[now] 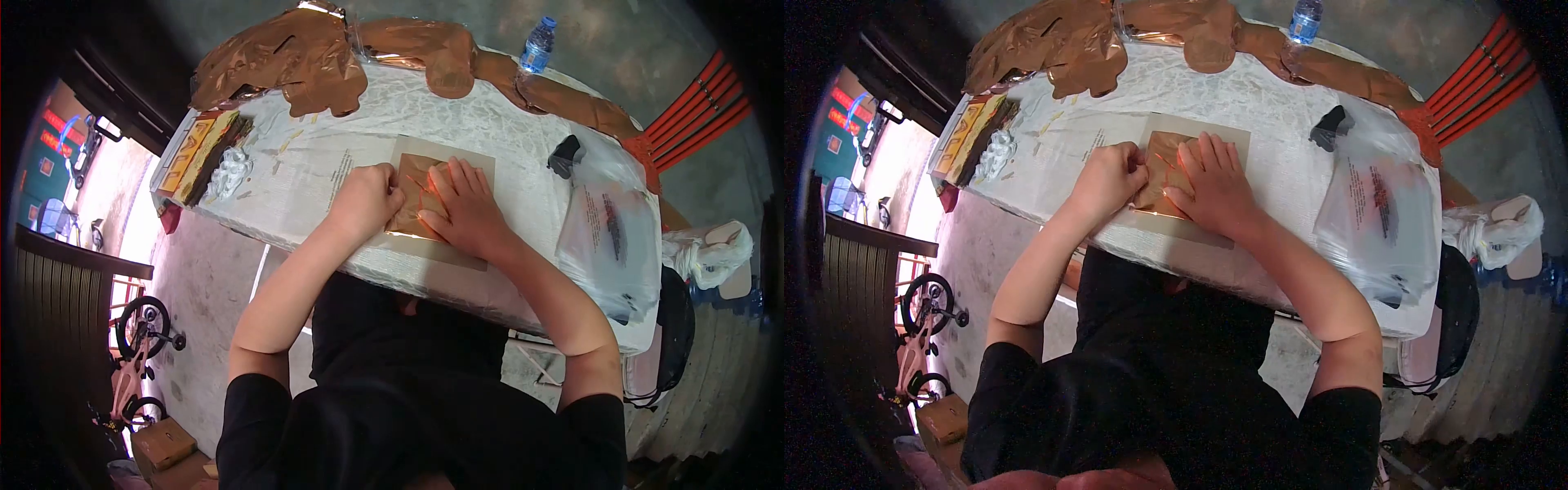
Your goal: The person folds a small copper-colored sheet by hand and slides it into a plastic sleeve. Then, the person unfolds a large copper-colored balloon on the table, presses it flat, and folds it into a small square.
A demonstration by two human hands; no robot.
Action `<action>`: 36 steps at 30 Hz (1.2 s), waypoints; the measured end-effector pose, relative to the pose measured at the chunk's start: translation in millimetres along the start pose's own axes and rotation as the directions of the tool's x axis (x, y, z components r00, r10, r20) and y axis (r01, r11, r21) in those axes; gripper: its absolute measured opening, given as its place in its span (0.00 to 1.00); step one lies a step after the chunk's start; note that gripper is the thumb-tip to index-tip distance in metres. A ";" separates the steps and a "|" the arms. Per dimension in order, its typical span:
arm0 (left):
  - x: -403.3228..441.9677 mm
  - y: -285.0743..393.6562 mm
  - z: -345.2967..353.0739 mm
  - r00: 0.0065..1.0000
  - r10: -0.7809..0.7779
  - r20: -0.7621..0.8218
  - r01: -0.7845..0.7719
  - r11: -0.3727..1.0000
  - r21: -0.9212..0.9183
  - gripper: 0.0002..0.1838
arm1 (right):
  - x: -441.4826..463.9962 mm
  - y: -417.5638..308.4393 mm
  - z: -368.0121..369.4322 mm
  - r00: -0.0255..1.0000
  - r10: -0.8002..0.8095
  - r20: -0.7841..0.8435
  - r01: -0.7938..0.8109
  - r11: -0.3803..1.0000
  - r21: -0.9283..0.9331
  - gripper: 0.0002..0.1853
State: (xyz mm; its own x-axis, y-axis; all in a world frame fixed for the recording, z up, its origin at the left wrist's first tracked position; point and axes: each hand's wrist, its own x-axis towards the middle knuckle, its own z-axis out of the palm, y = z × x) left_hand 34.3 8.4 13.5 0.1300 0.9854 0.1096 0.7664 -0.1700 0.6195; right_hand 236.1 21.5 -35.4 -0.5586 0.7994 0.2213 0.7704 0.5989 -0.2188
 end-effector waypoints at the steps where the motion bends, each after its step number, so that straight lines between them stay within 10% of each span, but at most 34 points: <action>1: -0.6 0.2 -1.4 1.000 0.003 0.022 -0.003 1.000 0.008 0.09 | -0.1 -1.2 -0.7 1.000 0.006 -0.004 -0.006 1.000 -0.003 0.38; 8: 0.4 -29.4 -21.2 0.964 0.098 0.247 -0.070 0.991 -0.116 0.13 | 0.1 -1.4 -2.7 1.000 0.003 -0.017 -0.003 1.000 0.010 0.38; 10: 1.2 -34.8 -22.7 0.913 0.396 0.101 -0.405 0.909 0.096 0.24 | 0.1 -1.1 -1.5 1.000 0.004 -0.019 -0.004 1.000 0.011 0.38; 16: 5.7 -42.9 -14.9 0.845 0.417 0.334 -0.466 0.882 0.076 0.41 | -0.4 0.8 -0.4 1.000 -0.009 -0.024 0.009 1.000 0.008 0.39; 26: 6.9 -41.0 -16.1 0.843 0.401 0.360 -0.461 0.882 0.097 0.43 | -15.9 15.1 -50.8 0.919 0.121 0.374 -0.131 0.991 0.000 0.55; 36: 7.5 -41.2 -17.2 0.839 0.396 0.373 -0.463 0.880 0.108 0.43 | -35.3 37.8 -60.6 0.906 0.040 0.421 -0.072 0.995 0.062 0.59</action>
State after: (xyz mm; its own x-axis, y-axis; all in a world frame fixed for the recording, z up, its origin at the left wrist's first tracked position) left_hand -7.1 22.7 2.2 0.6473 0.7608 0.0469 0.6819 -0.6055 0.4103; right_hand 303.5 13.0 6.1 -0.6050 0.7685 -0.2083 0.7882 0.5413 -0.2928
